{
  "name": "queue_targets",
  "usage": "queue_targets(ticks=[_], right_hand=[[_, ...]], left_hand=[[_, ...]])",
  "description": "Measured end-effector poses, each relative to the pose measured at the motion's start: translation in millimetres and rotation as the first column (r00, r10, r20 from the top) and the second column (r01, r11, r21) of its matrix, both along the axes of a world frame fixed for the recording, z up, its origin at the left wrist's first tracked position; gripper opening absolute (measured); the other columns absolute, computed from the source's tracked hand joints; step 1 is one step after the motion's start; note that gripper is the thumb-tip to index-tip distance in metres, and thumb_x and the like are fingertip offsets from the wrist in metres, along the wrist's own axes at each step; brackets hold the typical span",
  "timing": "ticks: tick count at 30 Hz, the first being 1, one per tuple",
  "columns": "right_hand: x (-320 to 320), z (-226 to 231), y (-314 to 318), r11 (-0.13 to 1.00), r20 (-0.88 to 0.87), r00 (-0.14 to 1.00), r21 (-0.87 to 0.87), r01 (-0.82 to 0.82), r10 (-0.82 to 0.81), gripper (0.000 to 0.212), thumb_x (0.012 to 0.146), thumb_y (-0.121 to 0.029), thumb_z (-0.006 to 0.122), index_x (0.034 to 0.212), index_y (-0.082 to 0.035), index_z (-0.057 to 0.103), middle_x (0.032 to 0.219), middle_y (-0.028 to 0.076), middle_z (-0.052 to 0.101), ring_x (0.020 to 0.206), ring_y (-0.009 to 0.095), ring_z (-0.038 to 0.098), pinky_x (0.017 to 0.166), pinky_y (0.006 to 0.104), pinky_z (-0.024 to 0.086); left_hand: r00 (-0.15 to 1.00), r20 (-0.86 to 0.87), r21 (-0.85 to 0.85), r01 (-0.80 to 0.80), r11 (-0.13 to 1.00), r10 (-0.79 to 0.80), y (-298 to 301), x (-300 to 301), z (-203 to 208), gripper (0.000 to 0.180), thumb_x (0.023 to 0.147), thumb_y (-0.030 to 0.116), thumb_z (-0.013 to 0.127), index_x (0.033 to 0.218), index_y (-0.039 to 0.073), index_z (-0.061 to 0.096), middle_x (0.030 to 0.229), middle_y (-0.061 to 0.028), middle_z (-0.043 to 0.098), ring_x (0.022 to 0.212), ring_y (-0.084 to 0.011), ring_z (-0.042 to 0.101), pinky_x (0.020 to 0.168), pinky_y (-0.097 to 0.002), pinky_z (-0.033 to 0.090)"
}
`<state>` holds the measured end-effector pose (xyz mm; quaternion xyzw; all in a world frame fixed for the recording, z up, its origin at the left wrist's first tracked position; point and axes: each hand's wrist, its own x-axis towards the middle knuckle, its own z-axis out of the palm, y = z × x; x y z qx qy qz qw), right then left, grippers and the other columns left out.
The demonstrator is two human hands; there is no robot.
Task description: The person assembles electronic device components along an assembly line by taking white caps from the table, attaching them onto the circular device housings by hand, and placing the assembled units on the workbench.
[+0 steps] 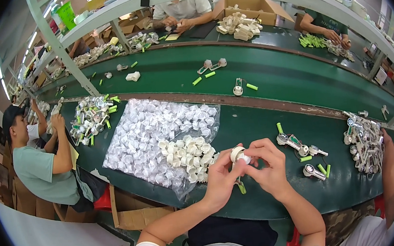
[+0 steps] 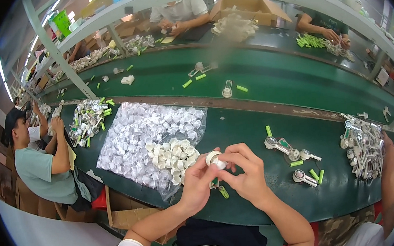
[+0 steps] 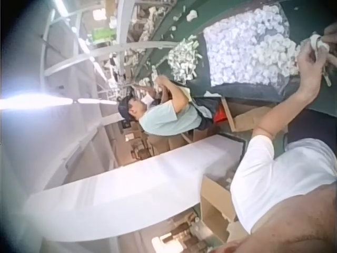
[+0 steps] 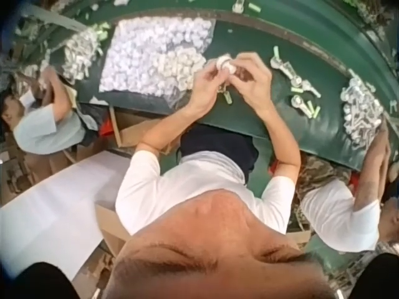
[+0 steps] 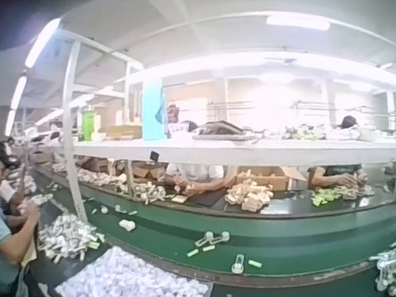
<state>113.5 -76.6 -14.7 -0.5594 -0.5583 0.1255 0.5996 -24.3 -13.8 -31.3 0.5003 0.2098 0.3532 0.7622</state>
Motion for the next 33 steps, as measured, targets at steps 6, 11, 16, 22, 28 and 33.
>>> queue_targets(ticks=[6,11,16,22,28,33], right_hand=[[15.0,-7.3,-13.6,0.976,-0.162,0.964,-0.029,-0.216,0.209,0.038,0.078,0.001,0.078,0.114,0.0,0.066,0.115,0.011,0.056,0.089,0.014,0.06,0.072,0.0247,0.054],[10.3,-17.0,-14.5,0.936,-0.545,0.785,-0.002,-0.353,0.295,0.044,0.095,-0.016,0.064,0.128,0.011,0.052,0.118,0.011,0.055,0.107,0.019,0.058,0.096,0.0314,0.047],[-0.7,-19.9,-15.0,0.969,-0.46,0.857,0.027,-0.245,0.23,0.033,0.094,-0.005,0.064,0.123,0.008,0.056,0.111,0.01,0.058,0.103,0.017,0.06,0.09,0.0292,0.049],[86.5,-37.0,54.9,0.977,-0.431,0.884,-0.182,0.113,-0.182,0.032,0.099,-0.024,0.06,0.117,0.002,0.062,0.087,0.003,0.063,0.068,0.006,0.045,0.059,0.0236,0.035],[138.1,-66.3,172.4,0.921,0.233,0.924,-0.178,0.347,-0.303,0.049,0.087,-0.019,0.069,0.13,0.0,0.055,0.123,0.022,0.056,0.095,0.03,0.064,0.083,0.0366,0.052],[106.6,-95.4,247.6,0.932,0.564,0.807,-0.167,0.321,-0.177,0.036,0.083,-0.016,0.07,0.114,0.0,0.062,0.111,0.024,0.059,0.093,0.043,0.062,0.081,0.0478,0.052]], left_hand=[[0.998,-0.053,0.132,-0.036,0.991,0.043,-3.9,2.3,-9.2,0.028,0.093,0.007,0.066,0.119,-0.002,0.059,0.119,-0.0058,0.05,0.107,-0.0132,0.053,0.093,-0.0286,0.047],[0.996,0.066,0.218,-0.075,0.973,0.062,-6.2,7.9,-4.0,0.027,0.093,0.005,0.066,0.117,-0.003,0.059,0.112,-0.0064,0.052,0.105,-0.0135,0.056,0.091,-0.028,0.048],[0.996,0.052,0.315,-0.085,0.945,0.072,-7.7,5.7,-3.9,0.027,0.094,0.009,0.065,0.117,-0.003,0.058,0.109,-0.0076,0.053,0.102,-0.0161,0.057,0.087,-0.0293,0.049],[0.96,-0.078,0.446,-0.208,0.87,0.269,16.4,19.3,-26.5,0.048,0.098,0.018,0.06,0.137,-0.003,0.04,0.13,-0.0169,0.047,0.118,-0.025,0.051,0.098,-0.0338,0.044],[0.985,-0.13,0.37,-0.06,0.927,0.115,-18.2,-21.8,-39.4,0.049,0.094,0.01,0.064,0.137,-0.003,0.044,0.133,-0.014,0.048,0.116,-0.021,0.053,0.097,-0.0317,0.047],[0.992,-0.114,0.311,-0.02,0.95,0.058,-29.9,-40.8,-31.0,0.042,0.093,0.005,0.065,0.133,0.001,0.051,0.128,-0.0107,0.05,0.109,-0.0171,0.056,0.091,-0.0293,0.051]])
